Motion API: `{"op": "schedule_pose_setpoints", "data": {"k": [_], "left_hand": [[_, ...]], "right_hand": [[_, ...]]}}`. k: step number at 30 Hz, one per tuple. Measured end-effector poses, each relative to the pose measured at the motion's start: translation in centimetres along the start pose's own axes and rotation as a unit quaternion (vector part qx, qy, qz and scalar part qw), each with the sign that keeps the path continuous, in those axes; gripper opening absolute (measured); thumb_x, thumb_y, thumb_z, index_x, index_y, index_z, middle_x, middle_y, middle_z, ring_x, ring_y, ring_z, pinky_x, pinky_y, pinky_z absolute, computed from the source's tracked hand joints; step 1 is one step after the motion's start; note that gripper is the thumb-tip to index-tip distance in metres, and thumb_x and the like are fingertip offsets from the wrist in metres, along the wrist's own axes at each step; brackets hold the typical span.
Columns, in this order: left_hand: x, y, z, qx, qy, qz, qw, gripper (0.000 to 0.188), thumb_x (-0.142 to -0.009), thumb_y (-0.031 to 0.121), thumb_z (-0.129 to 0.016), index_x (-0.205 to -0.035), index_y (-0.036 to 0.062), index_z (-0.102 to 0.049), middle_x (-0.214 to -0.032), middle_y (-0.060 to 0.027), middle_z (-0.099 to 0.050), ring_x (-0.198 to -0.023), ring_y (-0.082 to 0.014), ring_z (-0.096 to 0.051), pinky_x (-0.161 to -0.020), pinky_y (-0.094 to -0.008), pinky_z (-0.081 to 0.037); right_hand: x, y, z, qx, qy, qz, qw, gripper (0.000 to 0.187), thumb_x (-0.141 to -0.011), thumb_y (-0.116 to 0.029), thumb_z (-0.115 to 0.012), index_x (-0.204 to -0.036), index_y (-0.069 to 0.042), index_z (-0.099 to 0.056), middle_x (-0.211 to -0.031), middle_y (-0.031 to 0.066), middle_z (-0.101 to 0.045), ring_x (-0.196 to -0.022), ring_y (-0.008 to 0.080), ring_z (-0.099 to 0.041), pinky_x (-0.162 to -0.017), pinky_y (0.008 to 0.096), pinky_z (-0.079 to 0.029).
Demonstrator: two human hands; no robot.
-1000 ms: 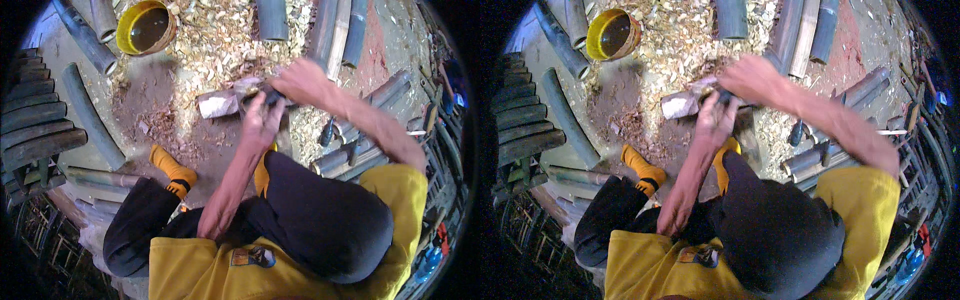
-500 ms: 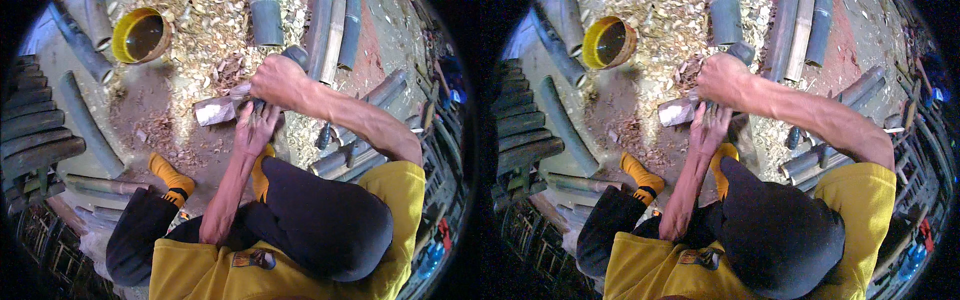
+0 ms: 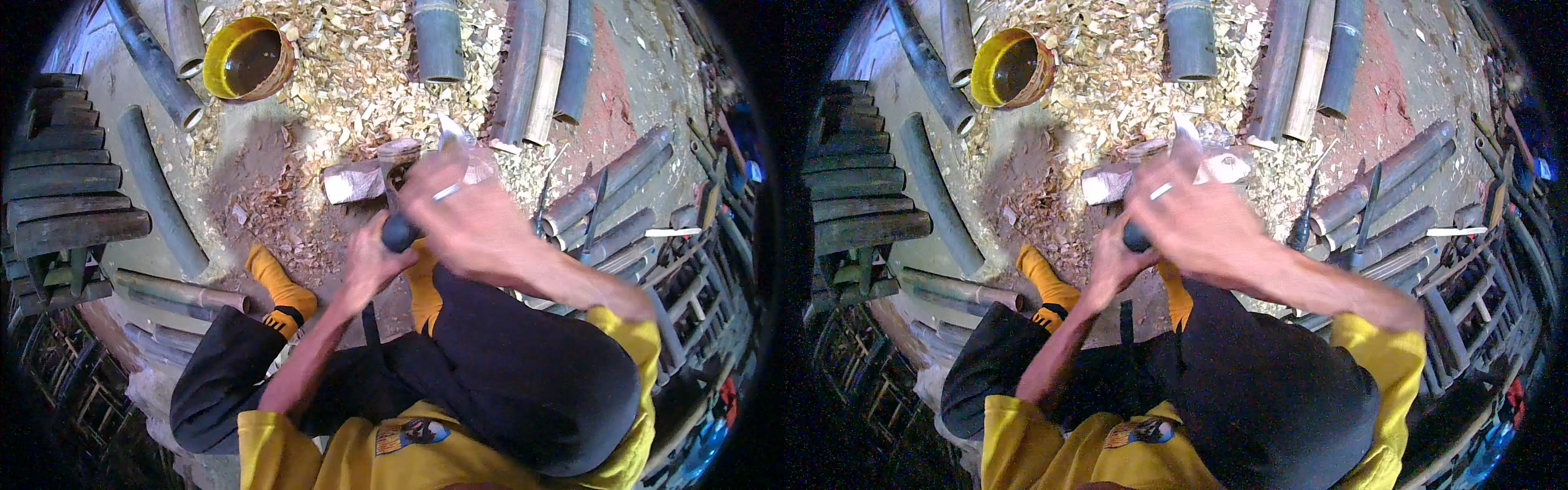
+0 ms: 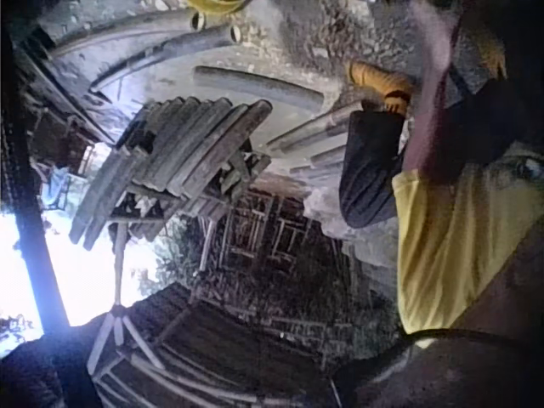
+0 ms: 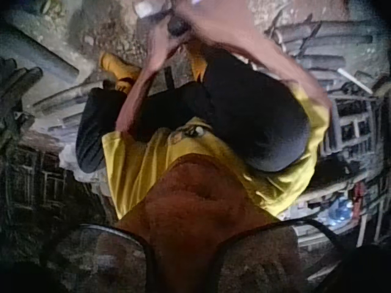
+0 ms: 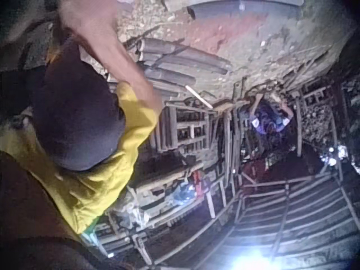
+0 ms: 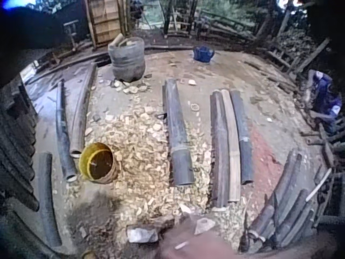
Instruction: The person uses a curved blade to shave and carve the inner surface of a bamboo pipe, occasionally wiping the blade with a cloth.
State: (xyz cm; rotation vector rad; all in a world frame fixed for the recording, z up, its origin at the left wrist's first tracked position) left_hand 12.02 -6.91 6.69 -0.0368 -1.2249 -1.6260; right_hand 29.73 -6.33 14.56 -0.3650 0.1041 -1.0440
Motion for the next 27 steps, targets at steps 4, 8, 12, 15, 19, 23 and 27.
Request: {"op": "schedule_pose_setpoints", "data": {"k": [4,8,12,15,19,23,27], "left_hand": [[3.6,-6.1,-2.1,0.17,-0.139,0.106,0.97,0.043,-0.057,0.017,-0.071,-0.093,0.0018,-0.054,-0.08,-0.0091,-0.059,-0.073,-0.0189,-0.056,-0.07,-0.0316,-0.045],[5.5,-8.0,-5.1,0.283,0.068,0.077,0.953,0.038,-0.059,0.013,-0.072,-0.091,0.0005,-0.056,-0.081,-0.0045,-0.058,-0.081,-0.0148,-0.055,-0.077,-0.0301,-0.044],[3.1,-9.5,-0.6,0.11,0.116,0.084,0.984,0.029,-0.061,0.011,-0.07,-0.087,0.0065,-0.059,-0.07,-0.004,-0.061,-0.063,-0.0133,-0.057,-0.063,-0.0288,-0.047],[-0.4,-9.6,5.1,-0.033,-0.015,0.048,0.998,0.032,-0.058,0.012,-0.07,-0.089,0.0096,-0.061,-0.076,-0.0106,-0.064,-0.069,-0.0221,-0.063,-0.065,-0.0331,-0.049],[-7.9,-2.1,11.0,-0.302,-0.117,-0.094,0.941,0.027,-0.06,0.017,-0.066,-0.085,0.0095,-0.062,-0.071,-0.011,-0.063,-0.066,-0.0286,-0.062,-0.061,-0.0383,-0.05],[-13.9,3.3,13.1,-0.425,-0.11,-0.374,0.817,0.012,-0.061,0.013,-0.062,-0.072,0.0095,-0.059,-0.065,-0.0084,-0.058,-0.065,-0.0287,-0.058,-0.056,-0.0386,-0.047],[-14.7,1.4,13.3,-0.449,-0.242,-0.322,0.798,0.019,-0.059,0.014,-0.063,-0.077,0.0122,-0.062,-0.068,-0.008,-0.061,-0.065,-0.027,-0.06,-0.058,-0.0377,-0.048]], "right_hand": [[-1.1,-1.5,-8.8,-0.079,-0.143,0.213,0.963,0.029,-0.073,-0.015,-0.054,-0.101,-0.011,-0.045,-0.076,0.007,-0.057,-0.078,0.0236,-0.059,-0.066,0.0355,-0.046],[-4.6,-2.2,-13.1,-0.164,-0.252,0.234,0.925,0.024,-0.076,-0.015,-0.051,-0.099,-0.011,-0.048,-0.065,0.0112,-0.058,-0.064,0.0295,-0.061,-0.055,0.0385,-0.047],[-7.8,-1.7,-13.2,-0.303,-0.213,0.152,0.916,0.024,-0.075,-0.014,-0.051,-0.099,-0.011,-0.05,-0.063,0.0146,-0.058,-0.06,0.0336,-0.061,-0.046,0.0443,-0.046],[-8.2,-0.5,-11.7,-0.361,-0.18,0.032,0.914,0.03,-0.074,-0.014,-0.052,-0.104,-0.011,-0.049,-0.065,0.0146,-0.058,-0.065,0.0368,-0.059,-0.058,0.045,-0.048],[-7.2,0.8,-11.3,-0.425,-0.005,-0.129,0.896,0.037,-0.071,-0.01,-0.056,-0.106,-0.006,-0.045,-0.077,0.0185,-0.056,-0.072,0.0393,-0.056,-0.064,0.0453,-0.045],[-7.9,0.6,-10.6,-0.451,0.201,-0.248,0.833,0.045,-0.072,-0.002,-0.054,-0.114,-0.002,-0.038,-0.088,0.025,-0.053,-0.077,0.0411,-0.055,-0.067,0.0448,-0.044],[-7.9,-1.7,-13.3,-0.421,0.215,-0.25,0.845,0.053,-0.072,-0.004,-0.057,-0.119,0.003,-0.033,-0.084,0.0271,-0.054,-0.076,0.0436,-0.055,-0.062,0.0457,-0.044]]}}
Point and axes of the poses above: each hand's wrist, its own x-axis away from the middle knuckle, its own z-axis out of the back of the hand, y = z × x, the point moved 1 cm from there along -x, towards the middle knuckle
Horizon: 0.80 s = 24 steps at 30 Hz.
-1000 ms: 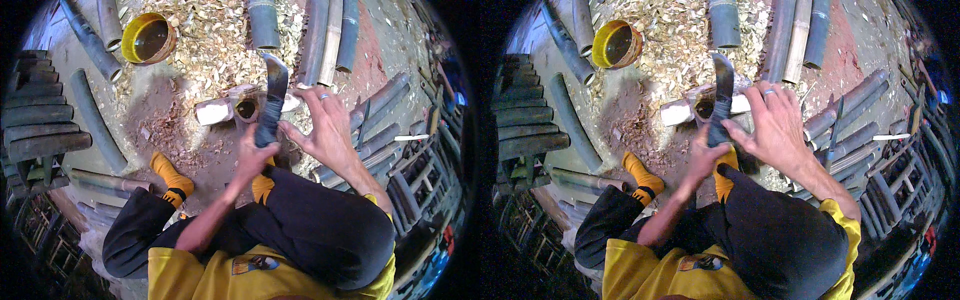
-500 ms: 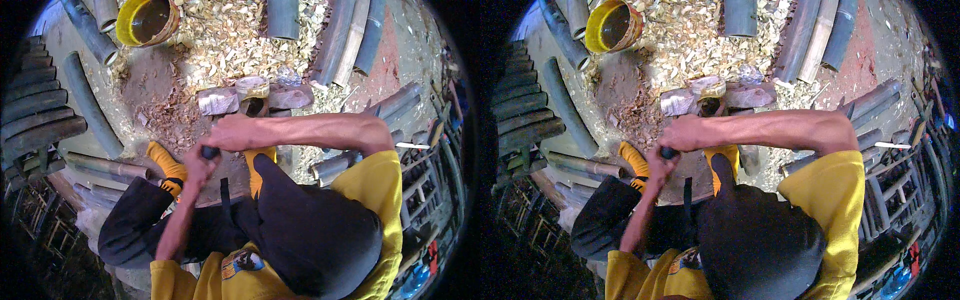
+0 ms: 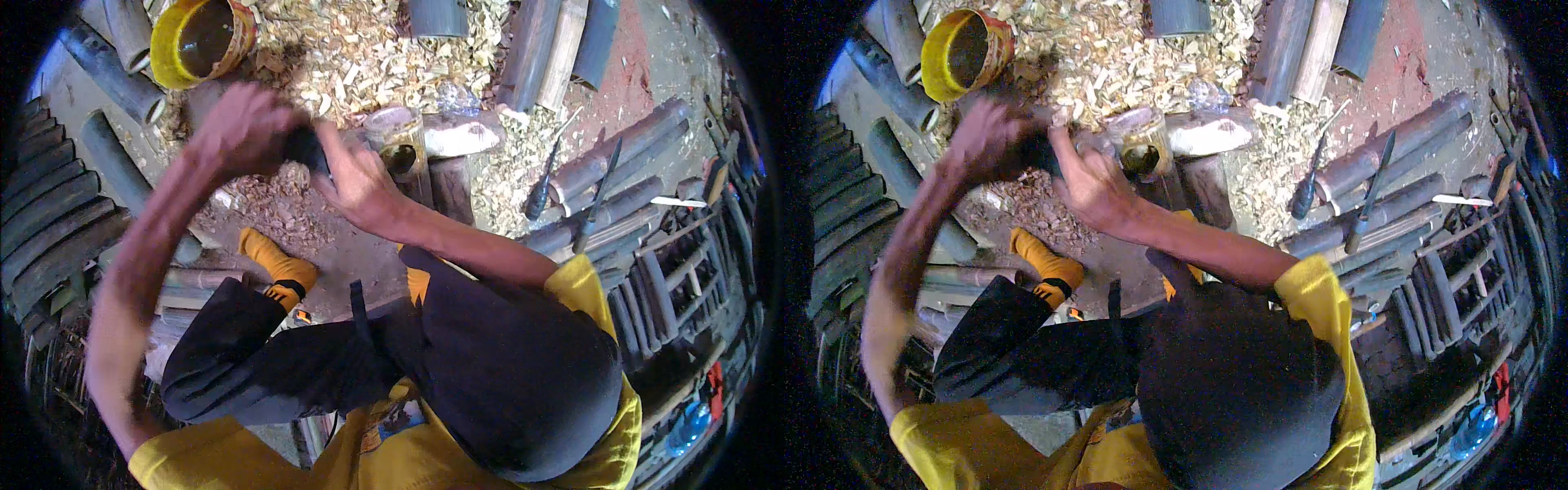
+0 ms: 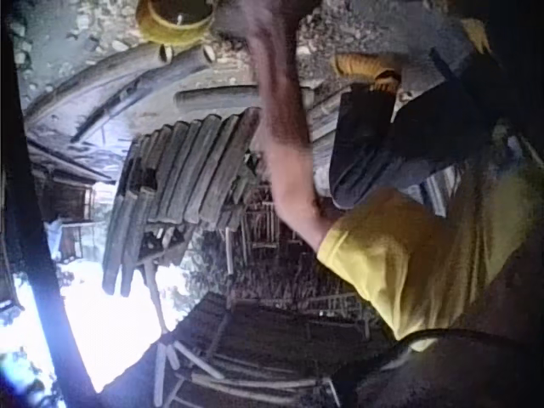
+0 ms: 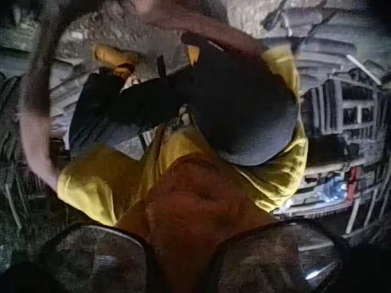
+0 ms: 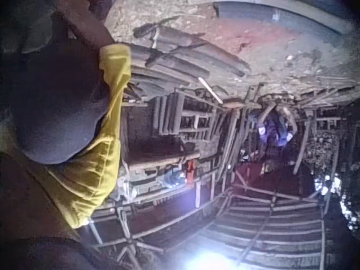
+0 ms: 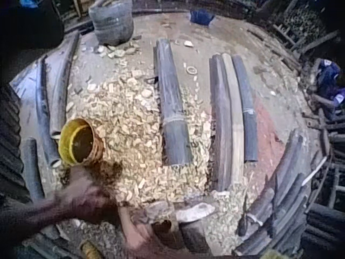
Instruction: The person uses a curved blade to shave and carve the inner surface of a bamboo pipe, occasionally wiping the blade with a cloth.
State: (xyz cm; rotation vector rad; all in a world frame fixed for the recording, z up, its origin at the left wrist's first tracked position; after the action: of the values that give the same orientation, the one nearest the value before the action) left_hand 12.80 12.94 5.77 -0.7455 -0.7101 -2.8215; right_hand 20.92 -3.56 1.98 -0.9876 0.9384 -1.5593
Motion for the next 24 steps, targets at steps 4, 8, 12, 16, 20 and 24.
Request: {"op": "schedule_pose_setpoints", "data": {"k": [4,8,12,16,20,24], "left_hand": [[5.1,2.9,-7.1,0.187,0.049,0.195,0.961,0.036,-0.055,0.013,-0.067,-0.09,0.0146,-0.064,-0.074,-0.0102,-0.064,-0.069,-0.03,-0.061,-0.064,-0.0396,-0.049],[7.2,13.1,-12.5,0.336,0.1,0.376,0.858,0.039,-0.053,0.013,-0.07,-0.091,0.0113,-0.061,-0.078,-0.0132,-0.063,-0.07,-0.032,-0.061,-0.064,-0.0408,-0.048],[6.5,15.2,-15.0,0.401,0.166,0.34,0.835,0.04,-0.055,0.011,-0.068,-0.094,0.0107,-0.058,-0.074,-0.0139,-0.061,-0.069,-0.0321,-0.061,-0.062,-0.0414,-0.047],[5.0,2.9,-3.2,0.047,0.079,0.056,0.994,0.026,-0.061,0.007,-0.061,-0.086,0.0082,-0.055,-0.074,-0.0082,-0.056,-0.068,-0.0266,-0.06,-0.054,-0.038,-0.047],[4.3,4.1,-2.6,0.056,0.067,0.103,0.991,0.033,-0.057,0.01,-0.063,-0.09,0.0094,-0.056,-0.071,-0.0082,-0.057,-0.067,-0.0265,-0.06,-0.055,-0.038,-0.048],[8.3,13.6,-11.8,0.211,0.133,0.315,0.916,0.038,-0.059,0.011,-0.065,-0.096,0.0106,-0.058,-0.074,-0.0097,-0.059,-0.068,-0.0284,-0.06,-0.059,-0.0389,-0.048]], "right_hand": [[0.4,0.4,0.4,0.044,-0.287,-0.01,0.957,0.049,-0.076,-0.012,-0.053,-0.12,-0.003,-0.035,-0.076,0.0242,-0.056,-0.068,0.0401,-0.058,-0.057,0.0462,-0.046],[1.8,0.1,1.9,0.158,-0.472,0.084,0.863,0.034,-0.079,-0.015,-0.048,-0.112,-0.013,-0.042,-0.07,0.0165,-0.058,-0.065,0.0331,-0.061,-0.05,0.0438,-0.048],[3.0,0.6,3.0,0.222,-0.546,0.139,0.796,0.033,-0.075,-0.016,-0.053,-0.107,-0.013,-0.049,-0.073,0.0127,-0.059,-0.069,0.0305,-0.062,-0.051,0.0376,-0.049],[1.7,0.4,-1.6,0.106,-0.045,0.081,0.99,0.062,-0.061,-0.006,-0.066,-0.119,0.0,-0.043,-0.085,0.0183,-0.056,-0.074,0.0311,-0.059,-0.062,0.0352,-0.05],[1.9,0.2,0.3,0.011,-0.115,0.029,0.993,0.057,-0.063,-0.004,-0.064,-0.116,-0.001,-0.045,-0.082,0.0188,-0.056,-0.07,0.0344,-0.059,-0.061,0.039,-0.05],[3.8,0.1,1.1,0.163,-0.397,0.104,0.897,0.04,-0.076,-0.008,-0.048,-0.115,-0.013,-0.046,-0.074,0.0148,-0.058,-0.067,0.032,-0.06,-0.056,0.0419,-0.05]]}}
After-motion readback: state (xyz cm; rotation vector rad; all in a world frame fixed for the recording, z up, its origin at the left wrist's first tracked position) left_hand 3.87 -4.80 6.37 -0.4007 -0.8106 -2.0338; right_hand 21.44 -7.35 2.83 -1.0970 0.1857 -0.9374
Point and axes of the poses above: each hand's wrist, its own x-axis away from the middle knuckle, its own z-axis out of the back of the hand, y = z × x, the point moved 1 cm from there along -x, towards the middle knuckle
